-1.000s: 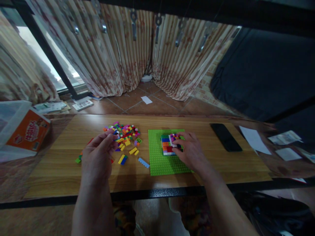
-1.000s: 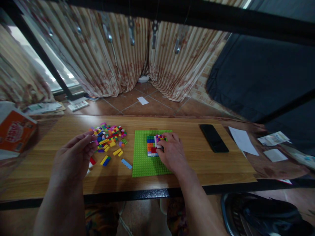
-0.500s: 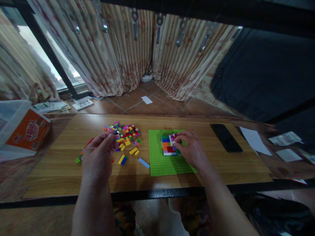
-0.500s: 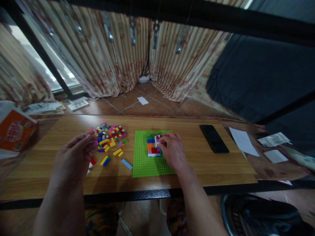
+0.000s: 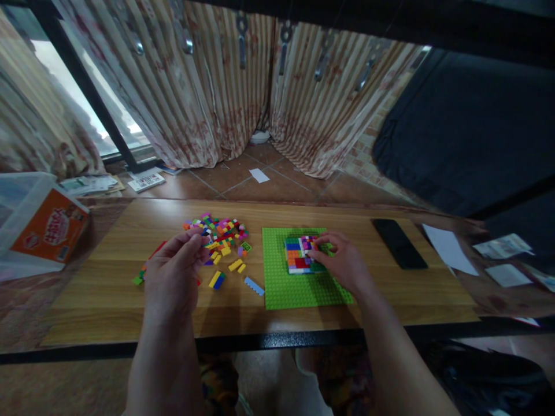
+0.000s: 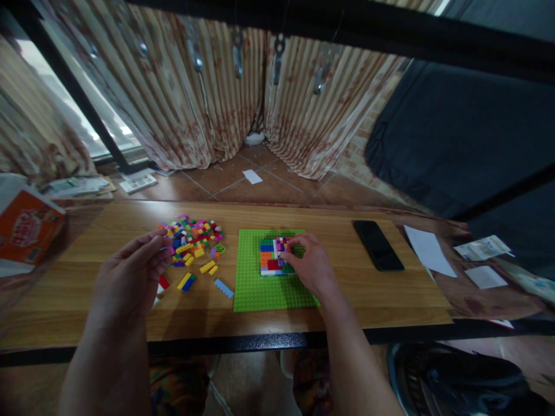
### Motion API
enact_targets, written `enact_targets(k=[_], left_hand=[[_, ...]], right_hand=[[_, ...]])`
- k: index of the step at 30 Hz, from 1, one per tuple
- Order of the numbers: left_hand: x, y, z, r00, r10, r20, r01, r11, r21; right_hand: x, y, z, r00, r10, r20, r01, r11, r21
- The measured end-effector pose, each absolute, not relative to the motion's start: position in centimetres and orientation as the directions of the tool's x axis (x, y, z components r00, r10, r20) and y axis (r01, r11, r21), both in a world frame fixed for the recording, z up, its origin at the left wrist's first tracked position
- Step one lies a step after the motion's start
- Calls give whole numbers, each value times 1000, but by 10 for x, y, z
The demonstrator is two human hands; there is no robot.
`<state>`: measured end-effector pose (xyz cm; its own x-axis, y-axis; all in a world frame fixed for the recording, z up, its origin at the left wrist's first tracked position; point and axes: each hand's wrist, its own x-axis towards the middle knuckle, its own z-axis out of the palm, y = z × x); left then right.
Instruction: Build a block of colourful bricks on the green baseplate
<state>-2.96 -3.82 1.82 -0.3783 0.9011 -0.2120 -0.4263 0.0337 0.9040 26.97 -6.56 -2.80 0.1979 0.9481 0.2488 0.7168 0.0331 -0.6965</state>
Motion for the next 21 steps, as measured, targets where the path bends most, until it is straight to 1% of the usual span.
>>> enact_targets(k=[3,6,9,12,17,21], left_hand=[[-29,-39,19,-377,901,-216,-420,41,906],[-28,-40,21,-374,900,-225,-414,55,909],[-28,-40,23,-375,897,-231,-414,61,908],[-28,-41,24,-378,896,-233,-404,67,912],[-28,-41,25,-374,896,-240,-404,76,912],[-28,-40,25,-371,897,-241,-404,78,911]], right_hand=[[268,-63,-29,222,949,224,681,14,-732],[267,-59,-32,278,948,153,618,-54,-784],[265,-56,-37,339,939,59,495,-125,-860],[262,-53,-40,399,917,13,360,-144,-922],[260,-51,-47,415,909,-33,252,-150,-956],[261,-50,-49,405,913,-52,231,-157,-960]])
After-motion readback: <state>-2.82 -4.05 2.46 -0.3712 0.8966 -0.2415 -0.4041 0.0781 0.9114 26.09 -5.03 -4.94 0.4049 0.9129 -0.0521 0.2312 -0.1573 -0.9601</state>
